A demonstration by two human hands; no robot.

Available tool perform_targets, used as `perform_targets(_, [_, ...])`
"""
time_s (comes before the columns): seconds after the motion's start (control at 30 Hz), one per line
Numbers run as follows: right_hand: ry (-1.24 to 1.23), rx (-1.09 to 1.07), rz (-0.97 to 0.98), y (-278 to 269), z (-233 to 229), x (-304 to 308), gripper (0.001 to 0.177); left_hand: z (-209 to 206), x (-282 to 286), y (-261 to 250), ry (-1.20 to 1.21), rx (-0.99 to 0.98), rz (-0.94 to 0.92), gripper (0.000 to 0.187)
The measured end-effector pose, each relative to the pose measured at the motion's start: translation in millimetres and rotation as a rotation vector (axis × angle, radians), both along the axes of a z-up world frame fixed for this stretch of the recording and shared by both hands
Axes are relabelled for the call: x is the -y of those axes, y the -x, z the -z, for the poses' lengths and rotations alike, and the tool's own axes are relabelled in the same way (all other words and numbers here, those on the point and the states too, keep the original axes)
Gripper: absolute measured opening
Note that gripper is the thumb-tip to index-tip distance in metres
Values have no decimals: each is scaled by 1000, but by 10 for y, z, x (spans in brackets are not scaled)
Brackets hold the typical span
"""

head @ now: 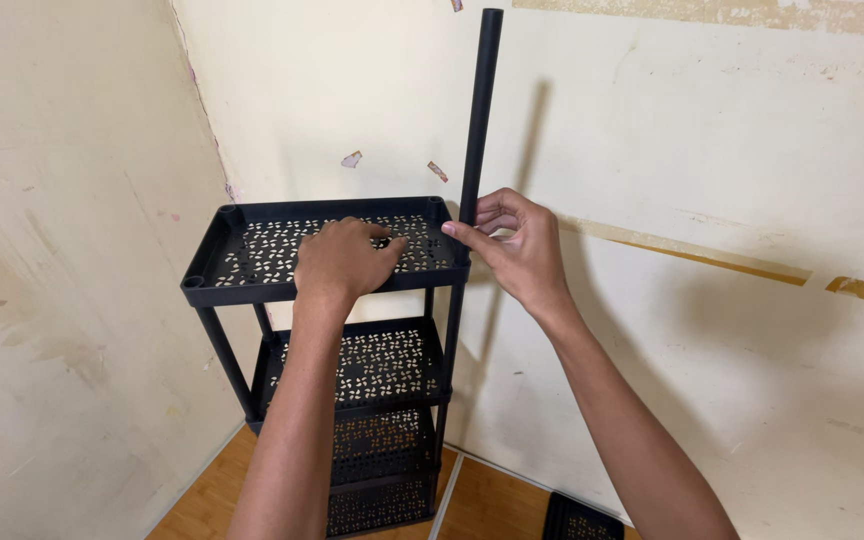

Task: The person assembles a black perforated metal storage shelf by inserting vertical poles into shelf trays and stacking additional trays. The person repeatedly adjusts the fit of the components and repositions the partially assembled unit on the floor.

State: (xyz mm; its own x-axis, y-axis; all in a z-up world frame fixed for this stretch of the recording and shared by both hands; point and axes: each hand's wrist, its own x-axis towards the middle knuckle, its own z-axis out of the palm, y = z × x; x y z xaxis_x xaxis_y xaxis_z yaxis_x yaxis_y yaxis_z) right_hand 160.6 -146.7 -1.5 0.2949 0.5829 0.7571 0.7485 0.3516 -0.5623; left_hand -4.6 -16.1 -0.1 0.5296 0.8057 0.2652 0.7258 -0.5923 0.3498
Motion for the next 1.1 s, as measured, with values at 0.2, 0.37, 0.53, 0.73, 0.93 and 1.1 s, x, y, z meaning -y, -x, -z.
perform_targets(0.2, [103, -78, -188, -177, -36, -54, 23, 11, -8, -23, 18, -2, -11, 46])
perform_targets(0.37, [156, -241, -404, -249, -56, -38, 23, 19, -18, -14, -21, 25, -11, 44])
perform_targets(0.53, [81, -158, -255, -125, 37, -69, 29, 35, -8, -30, 0, 22, -18, 44])
perform_targets(0.73, [78, -57, -57, -73, 107, -70, 28, 34, -19, -33, -30, 6, -13, 45])
perform_targets(0.93, [158, -138, -282, -156, 8, 5, 26, 48, -32, -25, -52, 25, 6, 47])
perform_targets(1.1, [198, -136, -315, -121, -72, 63, 28, 38, -7, -21, -36, 31, 9, 47])
